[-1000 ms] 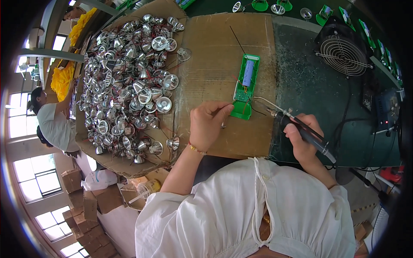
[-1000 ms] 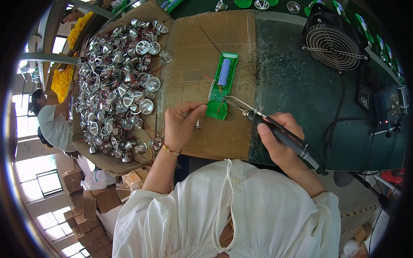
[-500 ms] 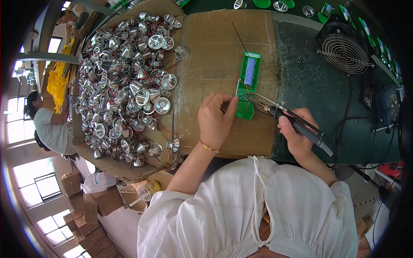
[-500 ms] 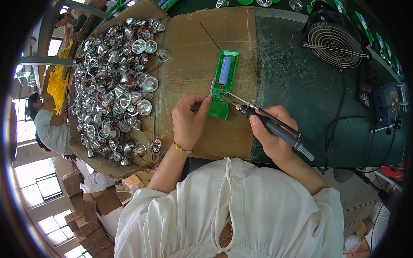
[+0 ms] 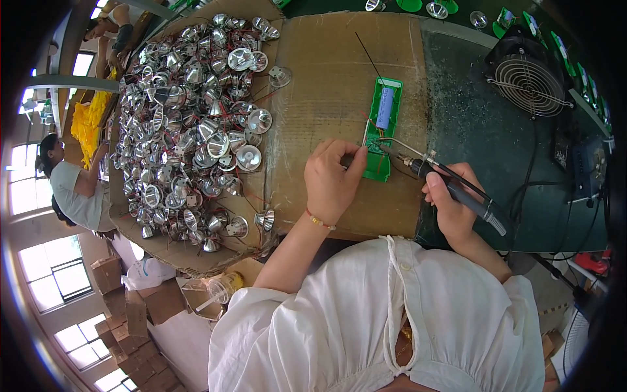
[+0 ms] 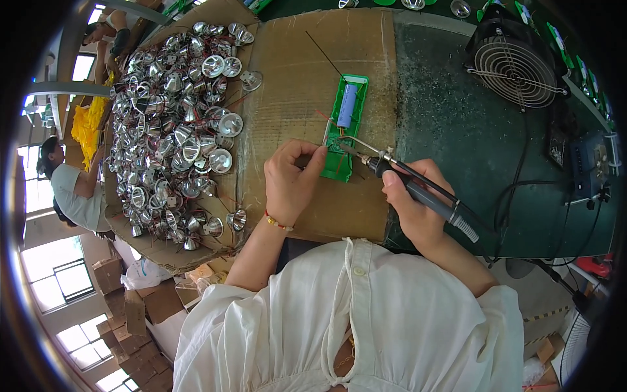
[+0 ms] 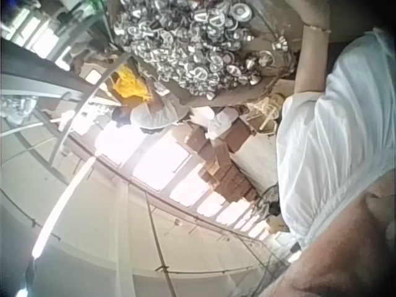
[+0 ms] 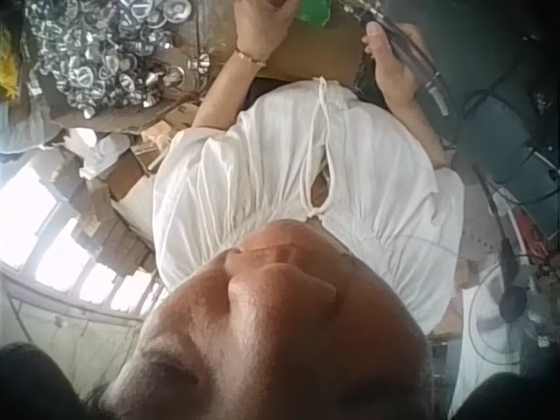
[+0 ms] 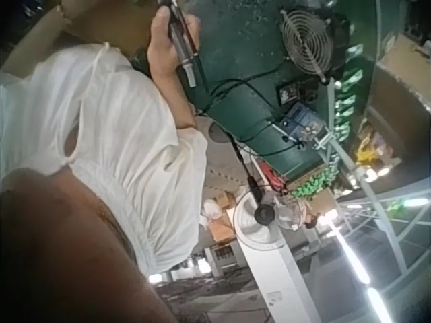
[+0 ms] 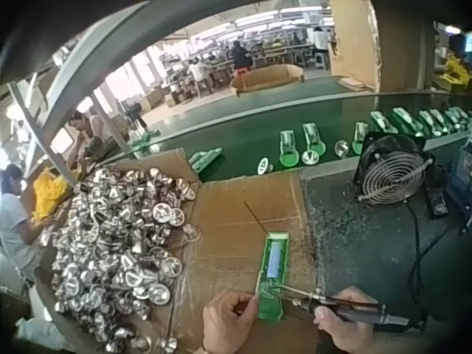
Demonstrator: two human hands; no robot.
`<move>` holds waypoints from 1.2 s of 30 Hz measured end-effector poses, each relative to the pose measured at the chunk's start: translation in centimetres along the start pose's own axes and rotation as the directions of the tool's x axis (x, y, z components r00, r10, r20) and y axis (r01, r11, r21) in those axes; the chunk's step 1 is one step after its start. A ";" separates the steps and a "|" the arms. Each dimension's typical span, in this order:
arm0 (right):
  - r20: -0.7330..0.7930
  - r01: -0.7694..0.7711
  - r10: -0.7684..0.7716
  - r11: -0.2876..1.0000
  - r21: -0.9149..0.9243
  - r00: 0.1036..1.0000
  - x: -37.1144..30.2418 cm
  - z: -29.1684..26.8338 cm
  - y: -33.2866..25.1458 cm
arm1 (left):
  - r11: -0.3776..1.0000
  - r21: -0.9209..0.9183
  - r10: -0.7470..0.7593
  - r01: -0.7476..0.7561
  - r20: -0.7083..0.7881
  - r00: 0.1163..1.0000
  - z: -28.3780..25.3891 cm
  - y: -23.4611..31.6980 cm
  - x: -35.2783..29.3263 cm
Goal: Soldering wires and components onto circuit boards for portable lights on an assembly line.
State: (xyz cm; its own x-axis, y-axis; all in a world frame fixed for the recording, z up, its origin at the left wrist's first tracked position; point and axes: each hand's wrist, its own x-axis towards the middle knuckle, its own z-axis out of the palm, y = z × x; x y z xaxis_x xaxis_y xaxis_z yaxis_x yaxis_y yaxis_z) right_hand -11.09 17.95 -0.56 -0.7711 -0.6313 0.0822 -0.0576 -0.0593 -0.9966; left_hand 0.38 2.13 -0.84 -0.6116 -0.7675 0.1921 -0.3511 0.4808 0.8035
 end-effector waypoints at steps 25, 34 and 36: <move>0.055 0.047 -0.044 0.997 -0.054 0.998 -0.4 -1.1 0.1 | 1.000 0.021 0.003 -0.008 0.216 0.976 -1.0 0.3 0.3; 0.025 0.095 -0.093 0.990 -0.106 0.995 -0.8 -0.9 0.2 | 0.998 -0.030 -0.043 0.052 0.249 0.968 -1.0 0.1 0.4; -0.004 0.108 -0.108 0.993 -0.057 0.994 -1.1 -0.9 -0.1 | 0.999 -0.008 -0.036 0.039 0.254 0.967 -1.2 0.1 0.3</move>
State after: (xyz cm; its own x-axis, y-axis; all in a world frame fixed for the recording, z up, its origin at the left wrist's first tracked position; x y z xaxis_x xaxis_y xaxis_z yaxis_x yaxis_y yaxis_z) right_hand -10.82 19.29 -0.56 -0.7628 -0.6183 0.1896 -0.1766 -0.0828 -0.9808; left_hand 0.96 1.43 -0.03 -0.7583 -0.6518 0.0139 -0.3689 0.4466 0.8151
